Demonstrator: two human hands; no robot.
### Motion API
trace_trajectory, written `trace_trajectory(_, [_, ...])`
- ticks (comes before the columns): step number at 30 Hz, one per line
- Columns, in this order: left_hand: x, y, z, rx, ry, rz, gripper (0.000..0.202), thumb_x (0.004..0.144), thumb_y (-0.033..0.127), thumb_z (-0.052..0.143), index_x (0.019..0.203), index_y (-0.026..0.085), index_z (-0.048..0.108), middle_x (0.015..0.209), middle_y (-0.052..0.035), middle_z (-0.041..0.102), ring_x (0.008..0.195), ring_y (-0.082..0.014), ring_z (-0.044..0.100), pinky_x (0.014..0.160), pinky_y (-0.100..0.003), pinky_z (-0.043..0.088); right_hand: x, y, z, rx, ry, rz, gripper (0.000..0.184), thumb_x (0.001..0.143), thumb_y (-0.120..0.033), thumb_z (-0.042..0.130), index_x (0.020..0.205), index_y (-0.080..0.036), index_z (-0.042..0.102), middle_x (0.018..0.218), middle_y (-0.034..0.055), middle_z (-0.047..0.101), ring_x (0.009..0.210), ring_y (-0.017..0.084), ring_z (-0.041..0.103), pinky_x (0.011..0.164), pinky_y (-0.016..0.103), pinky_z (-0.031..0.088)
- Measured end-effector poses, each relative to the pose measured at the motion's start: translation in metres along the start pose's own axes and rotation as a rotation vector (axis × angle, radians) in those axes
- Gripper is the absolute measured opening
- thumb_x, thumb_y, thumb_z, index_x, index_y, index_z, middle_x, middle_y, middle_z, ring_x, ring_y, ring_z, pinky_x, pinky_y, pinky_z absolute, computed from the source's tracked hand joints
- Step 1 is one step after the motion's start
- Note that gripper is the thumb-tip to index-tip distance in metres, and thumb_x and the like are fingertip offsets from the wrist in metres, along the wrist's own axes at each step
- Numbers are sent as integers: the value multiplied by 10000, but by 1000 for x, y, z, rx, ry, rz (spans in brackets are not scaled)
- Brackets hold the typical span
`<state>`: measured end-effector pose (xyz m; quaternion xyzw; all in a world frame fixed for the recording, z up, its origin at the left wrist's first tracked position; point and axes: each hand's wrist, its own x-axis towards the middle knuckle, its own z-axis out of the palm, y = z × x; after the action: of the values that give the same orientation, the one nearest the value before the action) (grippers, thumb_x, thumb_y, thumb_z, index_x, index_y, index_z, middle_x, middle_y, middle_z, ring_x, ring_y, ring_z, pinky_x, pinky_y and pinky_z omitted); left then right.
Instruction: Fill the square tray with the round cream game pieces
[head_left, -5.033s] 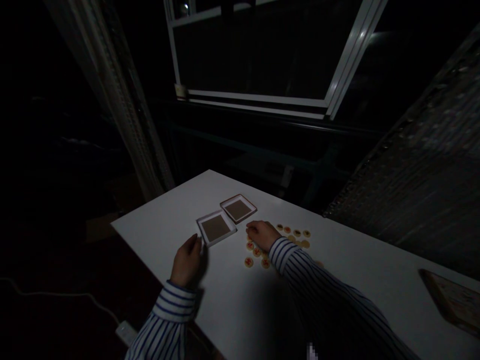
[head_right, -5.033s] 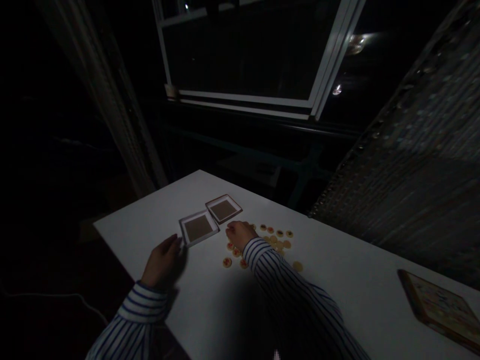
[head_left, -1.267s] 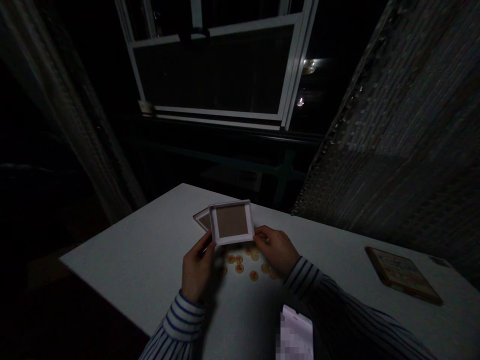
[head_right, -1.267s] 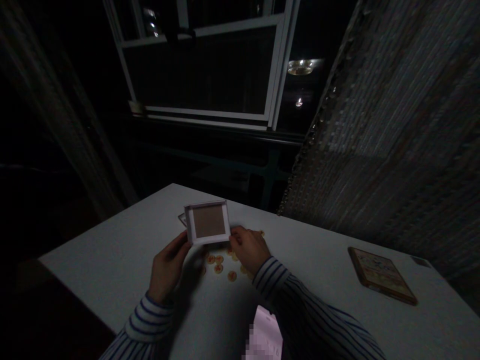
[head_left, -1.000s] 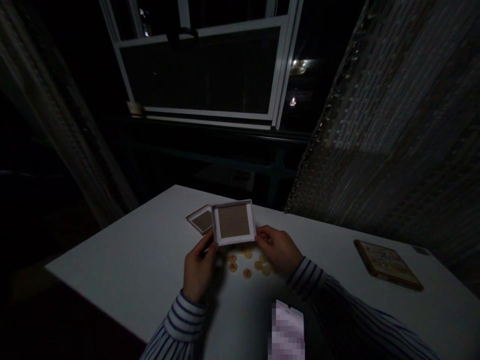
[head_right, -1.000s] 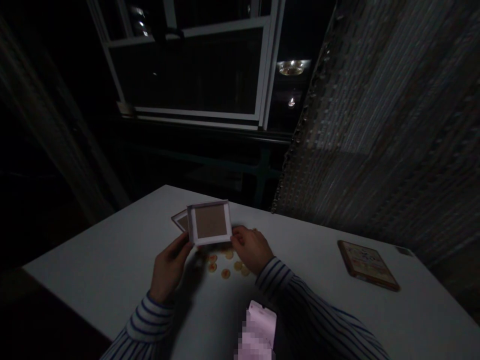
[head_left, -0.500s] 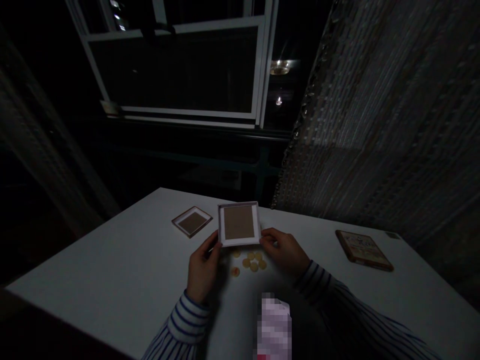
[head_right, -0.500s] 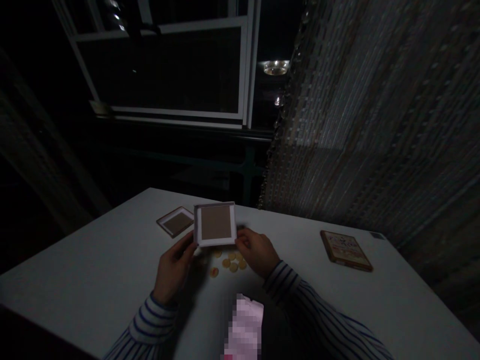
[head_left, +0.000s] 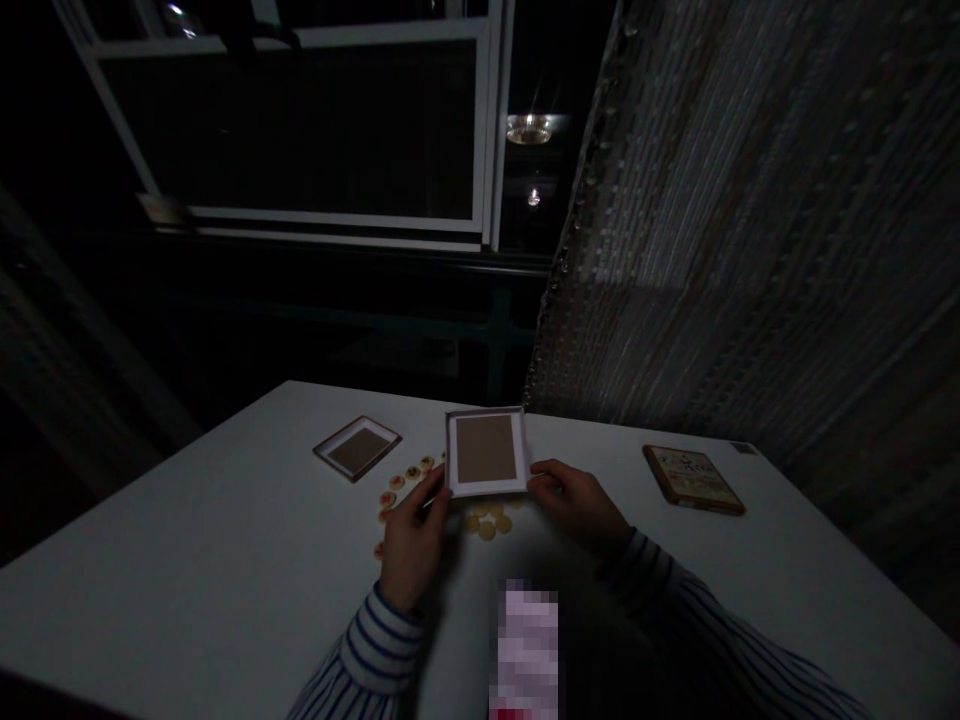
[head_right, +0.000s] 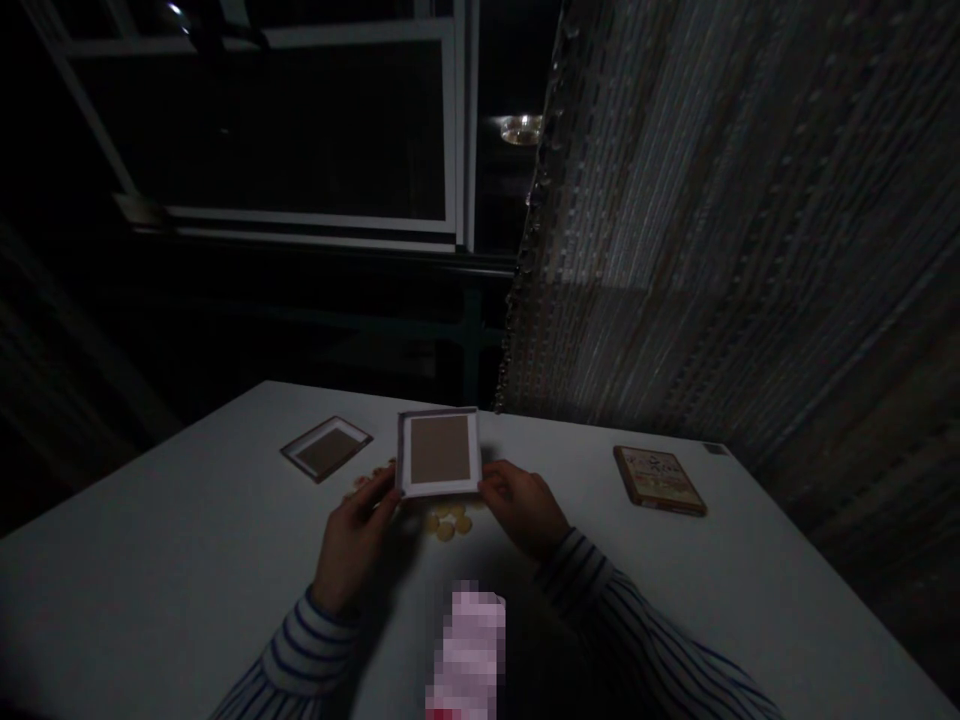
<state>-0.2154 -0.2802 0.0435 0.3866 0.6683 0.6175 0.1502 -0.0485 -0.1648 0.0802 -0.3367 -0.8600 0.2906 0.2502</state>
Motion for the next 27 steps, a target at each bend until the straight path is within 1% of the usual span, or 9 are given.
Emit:
trace_trajectory(3, [-1, 1, 5, 13, -18, 11, 345, 727, 290, 485, 1044, 164, 538, 1076, -64, 562, 1021, -181, 484, 888, -314, 367, -4, 5, -3, 11, 3, 24, 251, 729, -307, 433, 911, -178, 547, 781, 22, 641, 723, 148, 583, 659, 258, 423])
trace_trajectory(9, [-3, 5, 17, -33, -62, -49, 344, 720, 275, 489, 1039, 158, 541, 1060, -74, 572, 992, -187, 507, 870, -320, 385, -14, 19, -7, 31, 36, 43, 263, 728, -325, 432, 909, -175, 549, 796, 34, 638, 731, 153, 580, 656, 264, 427])
trace_trajectory(13, [-4, -1, 25, -48, -77, -20, 342, 708, 283, 502, 1027, 168, 551, 1062, -65, 571, 1005, -186, 495, 894, -331, 359, -20, 28, -9, 67, 58, 65, 274, 720, -343, 440, 900, -167, 547, 774, 37, 634, 701, 148, 577, 639, 259, 432])
trace_trajectory(17, [-5, -5, 30, -71, -104, -23, 355, 709, 298, 501, 1033, 163, 548, 1087, -78, 553, 1012, -192, 487, 891, -338, 360, -25, 34, -10, 85, 68, 70, 255, 734, -330, 427, 901, -167, 530, 761, 33, 624, 685, 139, 571, 629, 254, 433])
trace_trajectory(27, [-9, -2, 44, 34, -125, 6, 298, 706, 299, 502, 968, 184, 586, 1044, -57, 576, 1017, -185, 479, 916, -339, 325, -40, 54, -9, 79, 87, 59, 243, 756, -333, 409, 896, -170, 523, 765, 35, 611, 687, 132, 559, 618, 246, 430])
